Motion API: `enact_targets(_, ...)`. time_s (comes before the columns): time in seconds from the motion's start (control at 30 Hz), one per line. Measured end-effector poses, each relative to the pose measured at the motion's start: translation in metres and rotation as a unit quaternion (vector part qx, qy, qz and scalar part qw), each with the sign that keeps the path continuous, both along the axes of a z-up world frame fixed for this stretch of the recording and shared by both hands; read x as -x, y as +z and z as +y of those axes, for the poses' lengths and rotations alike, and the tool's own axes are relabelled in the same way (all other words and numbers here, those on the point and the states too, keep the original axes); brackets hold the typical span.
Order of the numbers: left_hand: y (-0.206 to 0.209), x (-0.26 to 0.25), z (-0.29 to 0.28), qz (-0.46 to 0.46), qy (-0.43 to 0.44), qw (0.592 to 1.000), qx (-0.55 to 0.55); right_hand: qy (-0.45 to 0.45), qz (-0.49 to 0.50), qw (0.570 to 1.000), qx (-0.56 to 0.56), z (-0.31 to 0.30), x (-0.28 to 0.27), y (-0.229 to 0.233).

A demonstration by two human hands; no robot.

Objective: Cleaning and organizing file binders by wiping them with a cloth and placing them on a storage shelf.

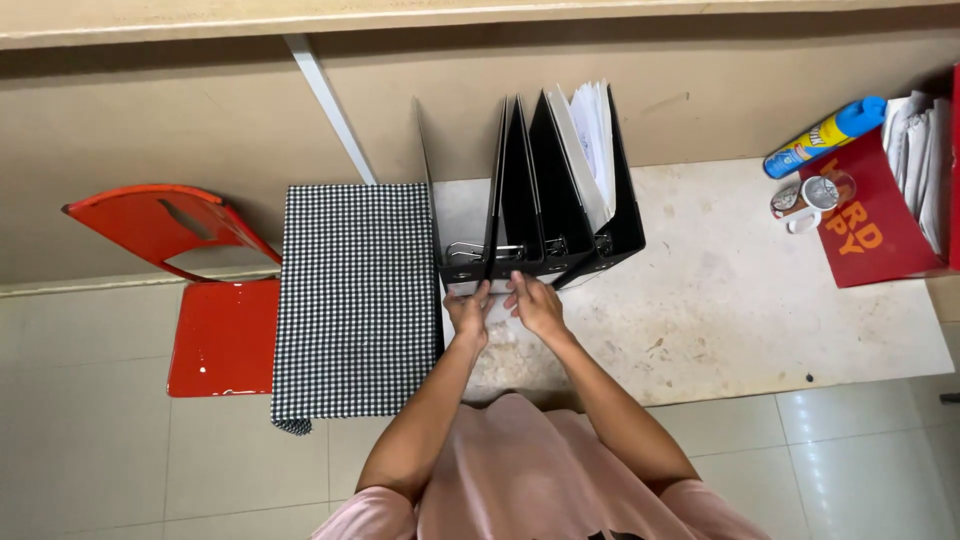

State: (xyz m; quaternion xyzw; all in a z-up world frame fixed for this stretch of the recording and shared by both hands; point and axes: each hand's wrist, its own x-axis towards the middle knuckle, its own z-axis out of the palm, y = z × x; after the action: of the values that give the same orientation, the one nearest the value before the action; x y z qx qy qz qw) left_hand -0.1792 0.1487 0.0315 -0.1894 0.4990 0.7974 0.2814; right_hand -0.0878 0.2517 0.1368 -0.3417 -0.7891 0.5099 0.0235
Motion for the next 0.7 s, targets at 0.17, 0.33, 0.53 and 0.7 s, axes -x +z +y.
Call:
enact_targets(0.17, 0.024, 0.005, -0.018, 0.171, -0.055, 0.963, 0.202, -0.001, 0.042, 0.999, 0.008, 0.006, 0.005, -0.009)
enact_targets(0.33, 0.088, 0.012, -0.037, 0.377, -0.041, 0.878, 0.291, 0.092, 0.001, 0.989, 0.113, 0.094, -0.057, -0.062)
enact_targets(0.53, 0.109, 0.042, -0.039, 0.432, -0.078, 0.898, 0.032, -0.140, -0.158, 0.975, 0.065, 0.194, -0.106, -0.032)
enact_targets(0.7, 0.119, 0.065, -0.029, 0.345, -0.136, 0.928, -0.030, -0.266, 0.091, 0.928, 0.242, 0.198, -0.057, -0.009)
